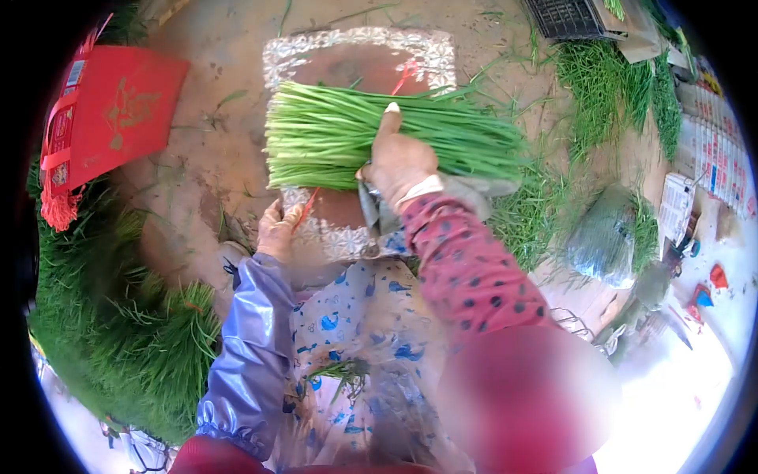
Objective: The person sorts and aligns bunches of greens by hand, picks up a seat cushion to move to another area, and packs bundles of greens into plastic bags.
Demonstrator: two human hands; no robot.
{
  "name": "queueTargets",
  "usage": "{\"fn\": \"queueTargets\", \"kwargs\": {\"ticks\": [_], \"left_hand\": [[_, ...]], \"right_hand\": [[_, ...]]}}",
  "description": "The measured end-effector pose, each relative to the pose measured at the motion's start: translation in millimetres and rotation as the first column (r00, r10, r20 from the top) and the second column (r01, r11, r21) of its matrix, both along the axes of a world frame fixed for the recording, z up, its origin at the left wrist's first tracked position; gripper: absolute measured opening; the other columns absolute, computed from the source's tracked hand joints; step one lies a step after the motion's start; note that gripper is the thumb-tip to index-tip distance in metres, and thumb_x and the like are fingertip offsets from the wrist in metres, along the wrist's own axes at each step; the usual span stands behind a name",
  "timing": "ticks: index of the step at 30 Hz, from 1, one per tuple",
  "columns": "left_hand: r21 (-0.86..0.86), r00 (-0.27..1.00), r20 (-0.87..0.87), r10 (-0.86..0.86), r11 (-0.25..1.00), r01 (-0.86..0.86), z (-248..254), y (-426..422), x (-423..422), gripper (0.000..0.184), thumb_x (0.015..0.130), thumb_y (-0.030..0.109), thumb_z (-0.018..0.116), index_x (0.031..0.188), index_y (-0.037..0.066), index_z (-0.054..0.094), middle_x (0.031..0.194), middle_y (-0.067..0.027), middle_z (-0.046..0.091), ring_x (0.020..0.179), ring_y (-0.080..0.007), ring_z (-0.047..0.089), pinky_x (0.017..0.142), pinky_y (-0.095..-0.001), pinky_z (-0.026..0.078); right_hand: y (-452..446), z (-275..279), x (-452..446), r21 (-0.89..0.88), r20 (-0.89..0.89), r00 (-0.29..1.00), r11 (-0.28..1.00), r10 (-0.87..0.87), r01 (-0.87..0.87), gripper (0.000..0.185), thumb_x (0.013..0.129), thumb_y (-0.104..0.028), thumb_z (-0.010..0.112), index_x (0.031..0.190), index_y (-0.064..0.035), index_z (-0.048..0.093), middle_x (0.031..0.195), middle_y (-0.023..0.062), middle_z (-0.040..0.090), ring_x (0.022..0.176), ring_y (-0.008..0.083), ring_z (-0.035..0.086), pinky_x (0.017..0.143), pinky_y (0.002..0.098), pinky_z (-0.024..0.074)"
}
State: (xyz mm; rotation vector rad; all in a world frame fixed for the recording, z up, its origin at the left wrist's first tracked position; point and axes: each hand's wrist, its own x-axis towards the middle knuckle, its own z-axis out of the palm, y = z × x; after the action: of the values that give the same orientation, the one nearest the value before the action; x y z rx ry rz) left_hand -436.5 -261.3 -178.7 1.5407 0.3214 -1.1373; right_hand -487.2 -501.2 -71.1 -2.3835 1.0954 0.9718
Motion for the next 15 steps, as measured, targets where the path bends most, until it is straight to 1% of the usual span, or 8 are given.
{"fn": "queueTargets", "kwargs": {"ticks": [2,4,5,9,10,12,14,15], "left_hand": [[0.084,0.998,-0.049,-0.048,0.995,0.052,8,6,4,0.046,0.083,0.003,0.067,0.124,-0.005,0.047,0.113,-0.0142,0.060,0.103,-0.0189,0.059,0.084,-0.0252,0.048],[0.122,0.994,0.113,-0.008,0.993,-0.006,-3,6,1,0.065,0.080,0.007,0.073,0.132,-0.007,0.038,0.121,-0.0201,0.056,0.115,-0.0216,0.054,0.091,-0.0283,0.046],[0.179,0.910,0.365,-0.197,0.974,0.139,-52,34,-2,0.079,0.077,0.014,0.077,0.139,-0.005,0.032,0.125,-0.0239,0.054,0.120,-0.0235,0.050,0.095,-0.0305,0.044],[0.417,0.884,0.301,-0.357,0.883,0.215,15,41,18,0.072,0.084,0.009,0.069,0.142,0.001,0.027,0.121,-0.0164,0.055,0.108,-0.0192,0.053,0.091,-0.0273,0.044],[0.323,0.864,0.384,-0.325,0.924,0.205,7,62,21,0.071,0.085,0.010,0.068,0.142,0.000,0.027,0.119,-0.0162,0.057,0.105,-0.0182,0.054,0.089,-0.0273,0.045],[0.402,0.918,0.242,-0.313,0.894,0.198,18,105,34,0.077,0.078,0.018,0.076,0.140,0.001,0.035,0.129,-0.0235,0.053,0.117,-0.0278,0.054,0.100,-0.0349,0.040],[0.419,0.901,0.302,-0.313,0.892,0.169,-4,176,32,0.075,0.079,0.018,0.075,0.140,0.000,0.035,0.131,-0.0234,0.052,0.119,-0.0281,0.052,0.101,-0.0350,0.039],[0.428,0.888,0.342,-0.308,0.892,0.145,-23,222,28,0.074,0.080,0.018,0.075,0.140,-0.001,0.035,0.132,-0.0232,0.051,0.121,-0.0284,0.051,0.103,-0.0351,0.038]], "right_hand": [[10,2,-1,0.013,-0.038,0.999,0.999,-0.039,0.040,0.106,0.070,-0.039,0.077,0.140,0.0105,0.014,0.090,0.0215,0.067,0.086,0.0361,0.066,0.074,0.0410,0.0515],[3,9,-1,0.056,0.016,0.995,0.994,-0.096,0.095,0.107,0.072,-0.037,0.077,0.143,0.0074,0.010,0.095,0.0199,0.067,0.088,0.0341,0.066,0.078,0.0399,0.0512],[1,10,-4,0.082,0.044,0.994,0.992,-0.104,0.100,0.109,0.072,-0.036,0.077,0.145,0.0047,0.006,0.096,0.0208,0.067,0.090,0.0352,0.065,0.081,0.0409,0.0501],[-12,35,-29,0.201,0.174,0.975,0.974,-0.142,0.106,0.107,0.074,-0.032,0.074,0.148,-0.0035,0.003,0.095,0.0253,0.064,0.091,0.0380,0.063,0.082,0.0411,0.0480],[-12,47,-43,0.206,0.162,0.972,0.969,-0.168,0.133,0.107,0.074,-0.032,0.074,0.148,-0.0035,0.003,0.095,0.0253,0.064,0.091,0.0380,0.063,0.082,0.0411,0.0480],[-12,73,-73,0.287,0.253,0.922,0.933,-0.293,0.217,0.104,0.076,-0.031,0.073,0.150,-0.0108,0.003,0.103,0.0218,0.065,0.094,0.0362,0.063,0.085,0.0409,0.0481],[-6,111,-98,0.213,0.250,0.899,0.926,-0.360,0.312,0.097,0.077,-0.026,0.071,0.151,-0.0211,0.008,0.109,0.0195,0.064,0.096,0.0344,0.063,0.087,0.0397,0.0473],[-3,124,-125,0.303,0.341,0.828,0.886,-0.445,0.351,0.089,0.077,-0.020,0.070,0.149,-0.0262,0.019,0.114,0.0170,0.063,0.099,0.0329,0.063,0.089,0.0377,0.0462]]}}
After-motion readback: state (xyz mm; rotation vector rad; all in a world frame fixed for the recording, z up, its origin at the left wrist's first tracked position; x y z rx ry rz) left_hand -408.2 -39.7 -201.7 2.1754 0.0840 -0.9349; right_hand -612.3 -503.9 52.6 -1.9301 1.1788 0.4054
